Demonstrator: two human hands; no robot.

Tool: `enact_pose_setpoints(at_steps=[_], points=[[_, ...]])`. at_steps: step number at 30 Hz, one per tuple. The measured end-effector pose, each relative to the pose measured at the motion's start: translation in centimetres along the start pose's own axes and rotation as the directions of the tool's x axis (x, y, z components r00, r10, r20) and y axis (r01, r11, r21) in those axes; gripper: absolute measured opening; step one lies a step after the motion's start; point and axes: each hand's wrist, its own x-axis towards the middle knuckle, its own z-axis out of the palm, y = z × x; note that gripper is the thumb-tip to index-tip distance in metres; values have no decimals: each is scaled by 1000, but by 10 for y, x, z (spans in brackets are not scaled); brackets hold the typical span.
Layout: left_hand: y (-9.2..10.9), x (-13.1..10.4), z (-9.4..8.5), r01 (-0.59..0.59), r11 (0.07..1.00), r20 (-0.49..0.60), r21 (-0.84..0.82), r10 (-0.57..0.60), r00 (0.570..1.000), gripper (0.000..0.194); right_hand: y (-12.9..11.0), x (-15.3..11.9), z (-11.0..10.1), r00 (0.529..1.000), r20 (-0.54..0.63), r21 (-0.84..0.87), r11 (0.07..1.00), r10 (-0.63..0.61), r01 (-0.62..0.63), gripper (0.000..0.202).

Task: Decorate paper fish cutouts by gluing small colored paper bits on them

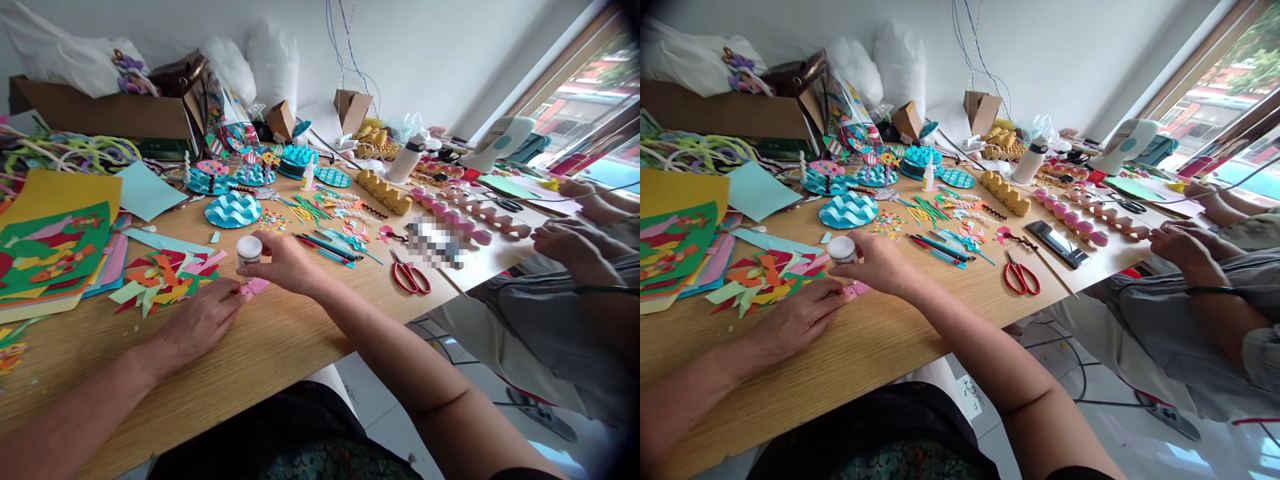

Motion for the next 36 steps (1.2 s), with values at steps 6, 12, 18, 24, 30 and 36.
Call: enact_pose_setpoints(at_steps=[6,12,18,24,30,36], points=[[1,0,-1,4,1000,1,3,-4,1000,29,0,-2,-1,1000,-21,-8,1000,11,-11,26],[2,1,-2,30,999,2,-24,-30,1000,32,0,-8,-3,1000,17,-19,1000,-6,7,25],[1,0,-1,34,999,13,-41,-33,999,31,1,-11,-6,1000,22,12,1000,10,-10,26],[2,0,-3,42,998,-1,-40,-42,999,33,0,-13,-6,999,35,28,1000,-12,11,24],[2,1,-3,52,998,26,-44,-51,998,30,3,-15,-9,999,-18,-14,1000,27,-27,26],[3,2,-3,22,999,-7,-27,-22,1000,32,0,-16,-7,1000,19,8,1000,2,-2,25]])
